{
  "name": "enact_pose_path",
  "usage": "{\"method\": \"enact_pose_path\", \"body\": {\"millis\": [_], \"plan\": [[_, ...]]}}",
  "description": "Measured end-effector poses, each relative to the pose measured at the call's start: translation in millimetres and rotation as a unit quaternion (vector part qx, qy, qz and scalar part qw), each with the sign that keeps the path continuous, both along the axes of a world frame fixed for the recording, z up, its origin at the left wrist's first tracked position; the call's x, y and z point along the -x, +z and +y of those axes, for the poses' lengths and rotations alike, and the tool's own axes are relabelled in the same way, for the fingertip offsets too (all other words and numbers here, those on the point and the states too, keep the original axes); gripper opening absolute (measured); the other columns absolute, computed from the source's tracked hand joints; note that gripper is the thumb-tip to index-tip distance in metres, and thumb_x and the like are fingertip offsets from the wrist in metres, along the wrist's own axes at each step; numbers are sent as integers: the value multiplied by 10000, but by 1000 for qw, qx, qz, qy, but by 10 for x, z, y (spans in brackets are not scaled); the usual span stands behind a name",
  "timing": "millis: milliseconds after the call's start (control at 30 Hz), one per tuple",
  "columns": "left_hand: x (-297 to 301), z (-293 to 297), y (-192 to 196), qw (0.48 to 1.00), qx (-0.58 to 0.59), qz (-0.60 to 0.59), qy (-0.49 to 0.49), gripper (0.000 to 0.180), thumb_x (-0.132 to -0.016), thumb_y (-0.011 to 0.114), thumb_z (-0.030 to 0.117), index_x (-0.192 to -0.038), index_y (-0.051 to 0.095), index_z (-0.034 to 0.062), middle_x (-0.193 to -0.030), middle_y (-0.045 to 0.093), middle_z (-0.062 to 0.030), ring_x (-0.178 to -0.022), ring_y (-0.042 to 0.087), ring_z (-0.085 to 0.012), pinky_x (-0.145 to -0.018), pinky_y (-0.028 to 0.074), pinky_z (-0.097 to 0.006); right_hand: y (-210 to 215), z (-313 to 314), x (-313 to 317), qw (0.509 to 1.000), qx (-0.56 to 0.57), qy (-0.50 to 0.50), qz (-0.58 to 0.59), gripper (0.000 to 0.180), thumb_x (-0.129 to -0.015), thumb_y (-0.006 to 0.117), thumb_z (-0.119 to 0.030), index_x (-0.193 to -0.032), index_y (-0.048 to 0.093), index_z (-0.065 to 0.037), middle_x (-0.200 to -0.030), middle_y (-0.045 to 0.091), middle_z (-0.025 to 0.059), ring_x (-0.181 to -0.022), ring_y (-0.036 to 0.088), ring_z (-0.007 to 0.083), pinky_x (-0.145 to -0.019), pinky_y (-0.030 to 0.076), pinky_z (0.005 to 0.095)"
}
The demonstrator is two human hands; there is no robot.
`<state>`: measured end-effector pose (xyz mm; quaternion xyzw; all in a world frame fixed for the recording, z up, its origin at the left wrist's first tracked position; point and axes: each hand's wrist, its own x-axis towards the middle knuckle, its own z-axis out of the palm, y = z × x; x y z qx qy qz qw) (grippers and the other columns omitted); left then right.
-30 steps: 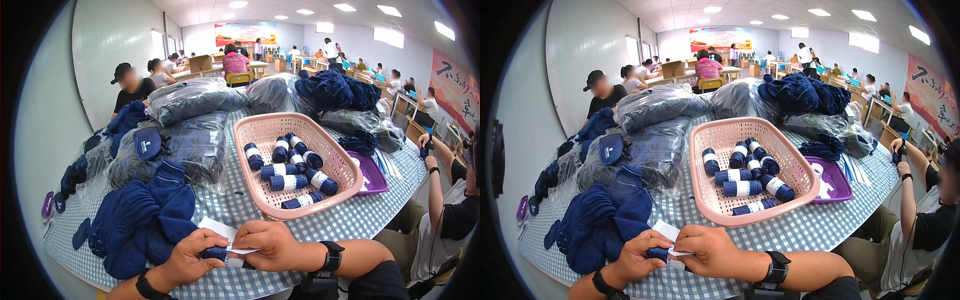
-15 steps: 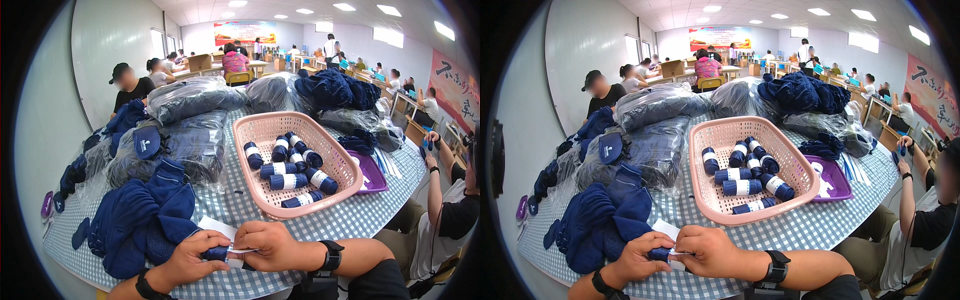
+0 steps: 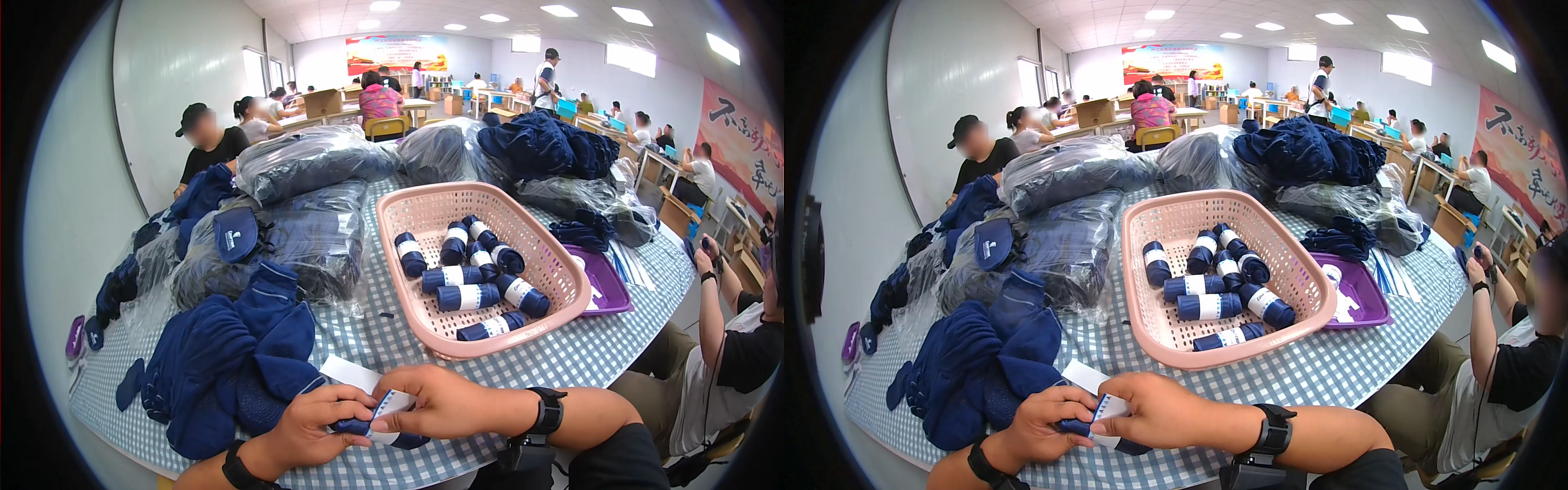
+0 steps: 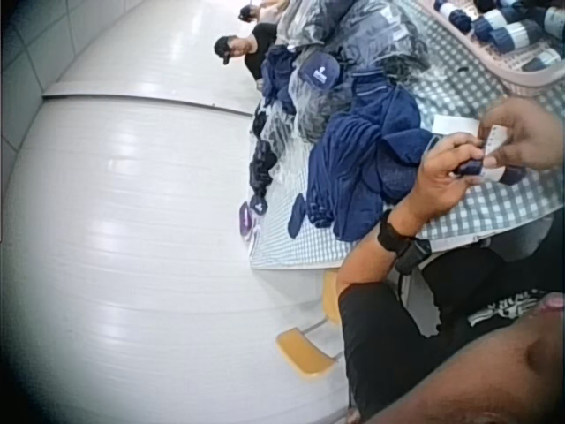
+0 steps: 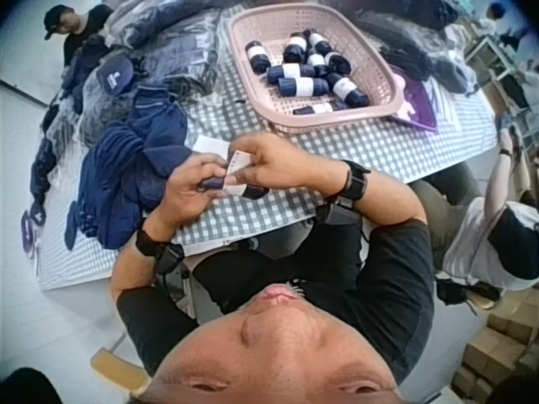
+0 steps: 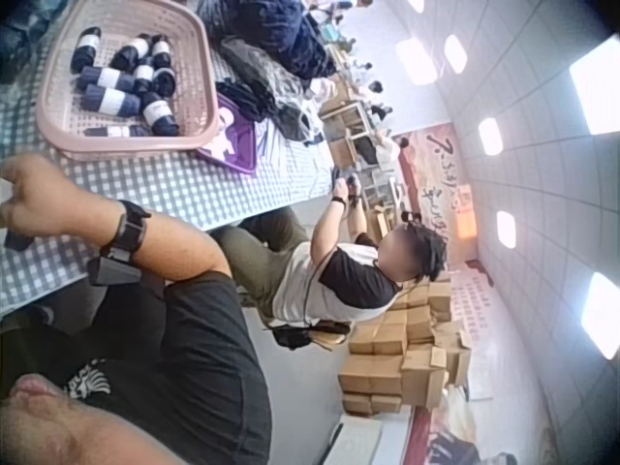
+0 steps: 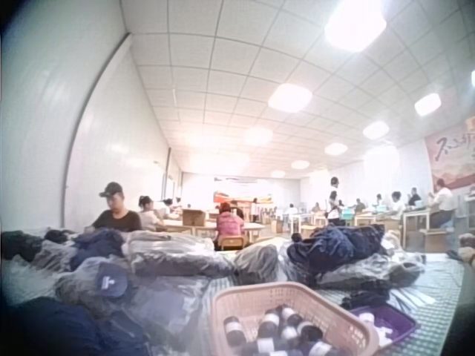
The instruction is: Rolling blue shoe fabric components into bundles and securing them with adhesive labels.
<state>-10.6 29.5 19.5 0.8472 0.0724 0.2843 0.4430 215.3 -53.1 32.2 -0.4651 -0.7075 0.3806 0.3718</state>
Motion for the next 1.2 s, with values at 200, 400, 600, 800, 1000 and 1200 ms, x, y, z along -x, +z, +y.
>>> {"method": "enact_pose_path", "body": {"millis": [200, 400, 600, 800, 1000, 1200], "plan": [[20, -54, -8, 999, -31, -20, -5, 398, -740, 866, 80, -1084, 669, 39, -1143, 658, -146, -1027, 670, -253, -891, 548, -347, 63, 45, -70, 978, 172, 89, 74, 368, -934, 716, -332, -1008, 680, 27, -773, 664, 57, -679, 566, 101, -597, 440, 282], [36, -109, -43, 995, -91, -46, -8, 425, -792, 844, 160, -1124, 589, 87, -1150, 612, -148, -1020, 638, -255, -888, 522, -358, 51, 56, -68, 943, 253, 137, 168, 206, -960, 700, -227, -983, 700, -22, -756, 618, -47, -627, 476, 11, -520, 332, 210], [89, -68, -46, 991, -109, -65, -39, 391, -831, 819, 198, -1119, 564, 130, -1163, 578, -145, -1032, 602, -250, -923, 479, -364, -185, 105, -80, 892, 295, 183, 290, 150, -948, 709, -174, -964, 696, -26, -749, 610, -56, -634, 480, 7, -528, 321, 205], [88, -87, -53, 985, -96, -119, -86, 295, -891, 740, 173, -1140, 591, 118, -1195, 542, -192, -1034, 573, -289, -885, 474, -405, -284, 82, 40, 865, 343, 187, 315, 186, -942, 718, -237, -908, 689, -57, -695, 572, -62, -581, 450, 18, -506, 294, 212], [90, -11, 34, 996, -87, 21, -17, 444, -866, 788, 277, -1148, 500, 91, -1261, 456, -174, -1156, 504, -240, -1013, 400, -381, -248, 48, 53, 924, 227, 153, 265, 255, -974, 670, -283, -970, 682, -28, -730, 597, -28, -644, 505, 46, -558, 368, 231], [38, -122, 135, 989, 32, 145, -2, 477, -913, 734, 293, -1197, 443, 44, -1225, 485, -154, -1134, 499, -244, -1016, 390, -378, -19, -3, 12, 988, 90, 126, 20, 287, -978, 645, -263, -992, 653, 23, -735, 627, 65, -677, 562, 131, -631, 456, 321]]}}
